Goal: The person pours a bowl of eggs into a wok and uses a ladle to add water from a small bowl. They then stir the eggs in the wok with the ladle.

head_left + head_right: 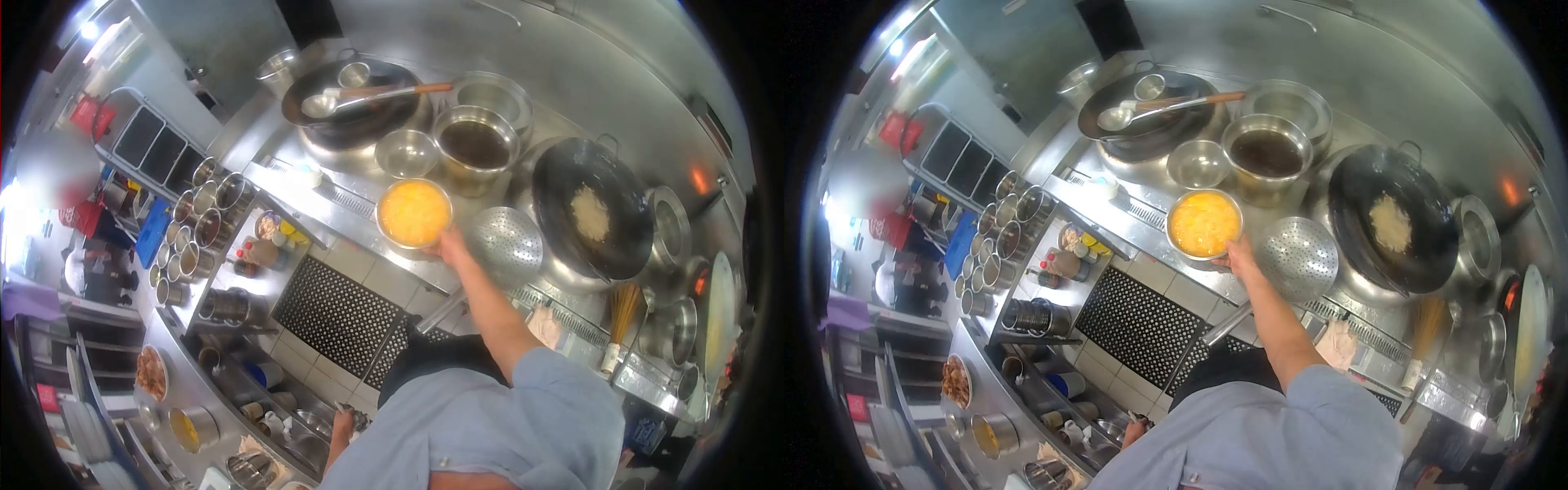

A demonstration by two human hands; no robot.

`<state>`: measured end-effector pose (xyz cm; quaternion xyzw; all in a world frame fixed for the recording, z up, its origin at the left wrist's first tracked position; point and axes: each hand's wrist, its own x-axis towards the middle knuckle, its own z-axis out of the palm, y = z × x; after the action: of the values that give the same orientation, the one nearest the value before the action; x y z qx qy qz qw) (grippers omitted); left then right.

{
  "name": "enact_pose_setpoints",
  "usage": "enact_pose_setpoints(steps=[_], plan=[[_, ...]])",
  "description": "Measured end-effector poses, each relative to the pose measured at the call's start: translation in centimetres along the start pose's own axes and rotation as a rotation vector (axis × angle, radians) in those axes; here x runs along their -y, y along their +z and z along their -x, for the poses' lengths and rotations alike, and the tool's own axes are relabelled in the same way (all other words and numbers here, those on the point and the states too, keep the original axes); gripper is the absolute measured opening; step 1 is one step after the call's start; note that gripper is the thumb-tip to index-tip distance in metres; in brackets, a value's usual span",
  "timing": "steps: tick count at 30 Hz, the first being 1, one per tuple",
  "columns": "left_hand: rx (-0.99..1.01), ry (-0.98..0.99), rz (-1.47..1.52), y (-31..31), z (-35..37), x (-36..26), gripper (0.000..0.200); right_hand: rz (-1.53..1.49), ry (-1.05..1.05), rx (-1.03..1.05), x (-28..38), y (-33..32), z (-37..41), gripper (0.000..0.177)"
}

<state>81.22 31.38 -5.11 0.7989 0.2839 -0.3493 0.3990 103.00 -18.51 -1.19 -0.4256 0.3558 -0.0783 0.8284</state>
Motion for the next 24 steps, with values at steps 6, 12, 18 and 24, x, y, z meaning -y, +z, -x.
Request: enact_pose_setpoints(steps=[6, 12, 18, 24], plan=[[0.038, 0.073, 0.175, 1.6, -7.2, -1.7, 0.038, -0.011, -0.053, 0.1, 2.1, -1.7, 4.6, 0.046], [0.194, 0.106, 0.119, 4.1, -10.4, -7.3, 0.044, -0.002, -0.081, 0.095, 7.6, -4.5, 13.3, 0.045], [0.272, 0.149, 0.056, 10.6, -8.8, -10.4, 0.05, -0.025, -0.131, 0.057, 14.1, -14.0, 20.0, 0.049], [0.381, 0.288, -0.255, 16.0, -4.0, -8.6, 0.042, -0.029, -0.192, -0.156, 23.2, -22.4, 27.0, 0.051]])
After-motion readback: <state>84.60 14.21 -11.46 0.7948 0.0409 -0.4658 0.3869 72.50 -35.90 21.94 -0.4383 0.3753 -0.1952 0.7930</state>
